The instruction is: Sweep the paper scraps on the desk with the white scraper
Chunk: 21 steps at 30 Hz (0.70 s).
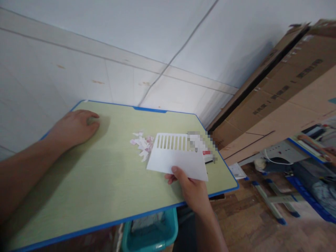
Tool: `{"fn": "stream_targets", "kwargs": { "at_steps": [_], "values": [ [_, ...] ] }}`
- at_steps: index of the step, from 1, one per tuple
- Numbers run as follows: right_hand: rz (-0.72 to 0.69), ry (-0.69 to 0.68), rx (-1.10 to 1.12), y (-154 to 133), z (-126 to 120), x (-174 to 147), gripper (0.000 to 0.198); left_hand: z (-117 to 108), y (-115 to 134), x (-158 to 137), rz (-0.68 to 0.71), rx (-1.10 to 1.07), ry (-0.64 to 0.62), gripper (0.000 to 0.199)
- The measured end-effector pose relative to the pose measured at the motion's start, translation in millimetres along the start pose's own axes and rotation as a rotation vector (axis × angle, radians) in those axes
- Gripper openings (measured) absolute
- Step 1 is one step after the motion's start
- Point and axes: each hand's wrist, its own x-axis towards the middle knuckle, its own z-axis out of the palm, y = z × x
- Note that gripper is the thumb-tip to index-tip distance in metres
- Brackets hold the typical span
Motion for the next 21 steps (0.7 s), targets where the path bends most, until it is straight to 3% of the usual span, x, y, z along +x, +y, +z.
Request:
{"fn": "stream_targets", "kwargs": {
  "at_steps": [4, 13, 21],
  "values": [
    [-0.006, 0.027, -0.069, 6.6, -4.9, -4.2, 0.038, 1.4, -2.4, 1.5, 0.005, -0.011, -0.011, 0.067],
    [-0.068, -0.111, -0.129, 13.6, -15.7, -16.2, 0.046, -1.7, 4.6, -4.1, -0.023, -0.036, -0.006, 0.064],
    [-0.027, -0.003, -0.023, 6.4, -3.0, -10.8, 0.045, -1.2, 2.2, -4.1, -0.01, -0.047, -0.008, 0.066]
  ]
}}
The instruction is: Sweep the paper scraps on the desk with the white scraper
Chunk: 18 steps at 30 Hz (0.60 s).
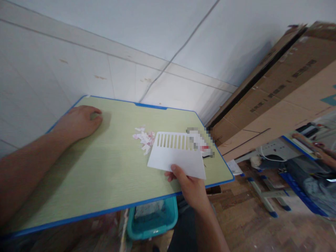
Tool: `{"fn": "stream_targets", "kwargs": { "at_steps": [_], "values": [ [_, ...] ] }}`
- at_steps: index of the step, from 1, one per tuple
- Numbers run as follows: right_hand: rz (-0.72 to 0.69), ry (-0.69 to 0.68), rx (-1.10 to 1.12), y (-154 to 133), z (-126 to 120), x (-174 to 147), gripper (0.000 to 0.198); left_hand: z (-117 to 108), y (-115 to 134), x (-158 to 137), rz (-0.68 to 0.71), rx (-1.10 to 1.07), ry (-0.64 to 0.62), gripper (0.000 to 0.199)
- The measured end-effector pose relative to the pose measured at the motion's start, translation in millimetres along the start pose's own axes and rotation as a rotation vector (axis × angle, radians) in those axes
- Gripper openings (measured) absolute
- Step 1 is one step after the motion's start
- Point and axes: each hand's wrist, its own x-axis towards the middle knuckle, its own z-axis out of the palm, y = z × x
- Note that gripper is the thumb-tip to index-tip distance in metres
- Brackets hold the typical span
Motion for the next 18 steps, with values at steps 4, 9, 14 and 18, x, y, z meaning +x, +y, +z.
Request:
{"fn": "stream_targets", "kwargs": {
  "at_steps": [4, 9, 14, 18],
  "values": [
    [0.0, -0.088, -0.039, 2.5, -4.3, 1.0, 0.046, 1.5, 0.0, 0.5, -0.004, -0.003, 0.005, 0.065],
    [-0.022, -0.117, -0.045, -0.1, -11.5, -5.2, 0.049, 2.4, 0.1, 0.8, -0.002, -0.013, 0.01, 0.063],
    [-0.013, -0.11, -0.013, -3.9, -13.9, -0.1, 0.048, 3.5, -1.4, 1.0, -0.001, -0.025, 0.014, 0.063],
    [-0.027, -0.15, -0.009, -0.1, -15.2, 5.3, 0.045, 1.9, -1.2, 0.1, 0.003, -0.032, -0.002, 0.063]
  ]
}}
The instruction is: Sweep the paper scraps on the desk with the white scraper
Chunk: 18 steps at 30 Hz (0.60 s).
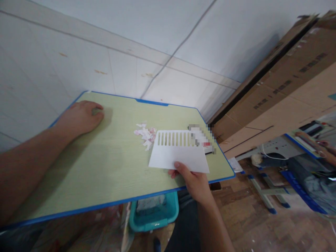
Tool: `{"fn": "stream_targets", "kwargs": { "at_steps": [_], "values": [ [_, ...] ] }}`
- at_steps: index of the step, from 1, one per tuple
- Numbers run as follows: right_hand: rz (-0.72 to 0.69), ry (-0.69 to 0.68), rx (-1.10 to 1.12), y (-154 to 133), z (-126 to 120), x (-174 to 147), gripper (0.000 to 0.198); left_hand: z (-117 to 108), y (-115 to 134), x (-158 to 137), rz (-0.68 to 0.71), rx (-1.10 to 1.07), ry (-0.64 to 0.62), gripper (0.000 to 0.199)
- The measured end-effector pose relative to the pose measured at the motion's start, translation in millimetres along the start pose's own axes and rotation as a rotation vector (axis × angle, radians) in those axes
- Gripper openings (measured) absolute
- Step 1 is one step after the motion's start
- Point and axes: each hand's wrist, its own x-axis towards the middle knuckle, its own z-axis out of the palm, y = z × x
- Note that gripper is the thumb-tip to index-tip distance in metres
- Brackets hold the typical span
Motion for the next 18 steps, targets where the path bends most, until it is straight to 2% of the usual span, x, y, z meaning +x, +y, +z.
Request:
{"fn": "stream_targets", "kwargs": {
  "at_steps": [8, 18],
  "values": [
    [-0.006, -0.047, -0.03, 6.8, -6.5, -3.5, 0.046, 0.9, 3.1, -1.4, -0.008, 0.043, 0.023, 0.063],
    [0.007, 0.083, -0.012, 0.1, 2.9, -9.9, 0.044, -3.0, 12.0, -6.4, -0.011, 0.076, 0.004, 0.065]
  ]
}}
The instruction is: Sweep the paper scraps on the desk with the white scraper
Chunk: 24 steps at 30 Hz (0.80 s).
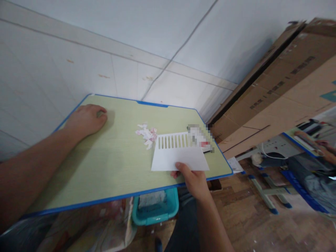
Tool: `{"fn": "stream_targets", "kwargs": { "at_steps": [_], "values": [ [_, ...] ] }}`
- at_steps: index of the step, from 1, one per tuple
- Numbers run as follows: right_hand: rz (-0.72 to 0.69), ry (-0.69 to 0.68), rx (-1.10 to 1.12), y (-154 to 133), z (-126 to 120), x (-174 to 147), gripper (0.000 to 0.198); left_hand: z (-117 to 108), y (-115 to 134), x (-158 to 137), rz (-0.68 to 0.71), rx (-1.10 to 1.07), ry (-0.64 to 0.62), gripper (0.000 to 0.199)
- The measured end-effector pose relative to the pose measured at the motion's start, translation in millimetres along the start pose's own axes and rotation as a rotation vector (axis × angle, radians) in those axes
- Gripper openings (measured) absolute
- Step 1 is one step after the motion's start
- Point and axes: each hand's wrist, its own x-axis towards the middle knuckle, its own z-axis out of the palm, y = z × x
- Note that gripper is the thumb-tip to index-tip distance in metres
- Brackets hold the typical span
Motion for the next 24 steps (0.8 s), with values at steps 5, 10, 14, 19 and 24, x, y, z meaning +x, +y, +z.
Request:
{"fn": "stream_targets", "kwargs": {
  "at_steps": [5, 10, 14, 19, 24],
  "values": [
    [0.005, -0.013, 0.047, -9.4, 18.1, -15.6, 0.039, -0.6, 0.5, -1.2, -0.007, -0.026, 0.006, 0.061],
    [0.042, 0.128, 0.067, -14.0, 30.6, -38.9, 0.039, 0.2, -0.9, 0.6, -0.001, -0.02, 0.003, 0.061],
    [0.072, 0.207, 0.003, -13.0, 34.3, -61.0, 0.042, -1.3, 0.4, 0.6, -0.001, -0.014, 0.002, 0.061],
    [0.079, 0.251, -0.021, -12.1, 40.0, -77.3, 0.042, -1.8, 1.1, 0.9, -0.011, -0.036, -0.01, 0.061],
    [0.083, 0.247, -0.006, -15.0, 44.0, -76.1, 0.044, 0.4, -0.9, 2.4, -0.009, -0.06, 0.005, 0.06]
  ]
}}
